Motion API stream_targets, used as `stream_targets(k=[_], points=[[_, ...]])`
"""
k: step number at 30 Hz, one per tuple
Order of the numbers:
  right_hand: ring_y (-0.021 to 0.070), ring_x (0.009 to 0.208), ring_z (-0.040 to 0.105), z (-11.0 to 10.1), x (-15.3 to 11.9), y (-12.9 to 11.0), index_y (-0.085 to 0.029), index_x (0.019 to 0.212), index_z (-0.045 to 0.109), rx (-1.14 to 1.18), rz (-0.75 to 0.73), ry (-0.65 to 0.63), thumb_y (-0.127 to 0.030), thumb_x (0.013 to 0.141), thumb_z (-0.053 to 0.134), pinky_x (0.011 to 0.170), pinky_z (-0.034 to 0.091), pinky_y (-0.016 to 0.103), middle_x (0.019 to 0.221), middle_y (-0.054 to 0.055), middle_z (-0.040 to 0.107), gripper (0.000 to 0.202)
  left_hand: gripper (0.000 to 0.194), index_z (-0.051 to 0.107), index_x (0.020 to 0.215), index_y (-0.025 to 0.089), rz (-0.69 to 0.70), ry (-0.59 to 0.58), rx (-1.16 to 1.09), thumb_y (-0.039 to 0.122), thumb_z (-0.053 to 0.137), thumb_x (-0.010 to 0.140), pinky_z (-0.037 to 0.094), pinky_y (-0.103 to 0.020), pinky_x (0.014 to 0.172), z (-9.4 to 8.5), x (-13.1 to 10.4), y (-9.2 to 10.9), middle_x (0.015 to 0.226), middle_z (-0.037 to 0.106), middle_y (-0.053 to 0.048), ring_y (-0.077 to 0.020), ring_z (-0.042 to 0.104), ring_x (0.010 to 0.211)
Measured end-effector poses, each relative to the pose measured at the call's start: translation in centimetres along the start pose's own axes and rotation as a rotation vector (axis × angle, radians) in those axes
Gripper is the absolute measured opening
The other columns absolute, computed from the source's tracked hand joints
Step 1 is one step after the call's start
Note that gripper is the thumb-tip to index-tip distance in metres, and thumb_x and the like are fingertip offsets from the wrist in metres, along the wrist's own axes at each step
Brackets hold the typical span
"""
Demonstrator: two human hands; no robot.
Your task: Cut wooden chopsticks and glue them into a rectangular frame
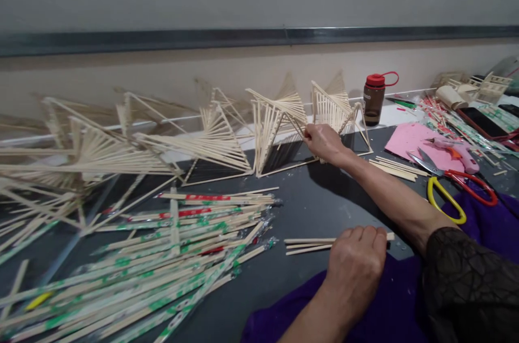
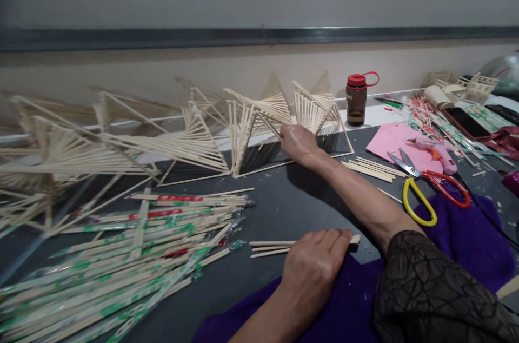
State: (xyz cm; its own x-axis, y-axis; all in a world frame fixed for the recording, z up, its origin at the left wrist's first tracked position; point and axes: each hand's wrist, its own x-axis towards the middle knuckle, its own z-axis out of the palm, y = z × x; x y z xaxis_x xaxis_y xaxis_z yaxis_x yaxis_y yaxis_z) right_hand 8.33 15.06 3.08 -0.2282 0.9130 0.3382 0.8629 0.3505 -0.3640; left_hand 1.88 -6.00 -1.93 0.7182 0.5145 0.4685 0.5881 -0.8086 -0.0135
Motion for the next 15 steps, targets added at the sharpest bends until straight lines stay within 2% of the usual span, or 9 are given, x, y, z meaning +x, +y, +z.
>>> stream_targets(k=[5,8,12,15], points=[[0.0204,0.087,0.066,-0.1,-0.2,-0.2,-0.016,0.097,0.072,-0.009,0.009,-0.019,-0.018,0.089,0.044,0.068,0.042,0.026,0.096,0.011,0.074,0.029,0.014,0.061,0.095,0.015,-0.001,0.012,0.018,0.011,0.049,0.09,0.043,-0.03,0.056,0.0,0.0,0.0,0.07,0.064,-0.002,-0.0173,0.06,0.061],[0.0198,0.087,0.065,-1.0,0.0,-0.2,-0.015,0.096,0.072,0.029,-0.001,0.008,-0.017,0.086,0.047,0.067,0.041,0.025,0.095,0.01,0.074,0.027,0.014,0.061,0.096,0.015,-0.004,0.009,0.012,0.012,0.05,0.09,0.044,-0.03,0.056,-0.1,0.0,0.0,0.071,0.065,-0.002,-0.0174,0.06,0.061],[0.0156,0.079,0.063,-3.7,0.0,-0.4,-0.013,0.085,0.071,0.168,-0.036,0.058,-0.013,0.08,0.052,0.067,0.04,0.023,0.081,0.006,0.071,0.02,0.011,0.06,0.092,0.015,-0.006,-0.013,0.001,0.011,0.051,0.088,0.045,-0.031,0.055,-0.3,0.1,0.2,0.072,0.064,-0.002,-0.0181,0.06,0.062],[0.0129,0.069,0.061,-6.2,-0.7,-0.6,-0.01,0.08,0.068,0.254,-0.071,-0.033,-0.011,0.078,0.053,0.064,0.038,0.022,0.065,0.002,0.064,0.015,0.009,0.06,0.088,0.016,-0.019,-0.003,0.004,0.01,0.053,0.087,0.046,-0.031,0.054,-0.3,0.1,0.4,0.071,0.064,-0.001,-0.0181,0.06,0.061]])
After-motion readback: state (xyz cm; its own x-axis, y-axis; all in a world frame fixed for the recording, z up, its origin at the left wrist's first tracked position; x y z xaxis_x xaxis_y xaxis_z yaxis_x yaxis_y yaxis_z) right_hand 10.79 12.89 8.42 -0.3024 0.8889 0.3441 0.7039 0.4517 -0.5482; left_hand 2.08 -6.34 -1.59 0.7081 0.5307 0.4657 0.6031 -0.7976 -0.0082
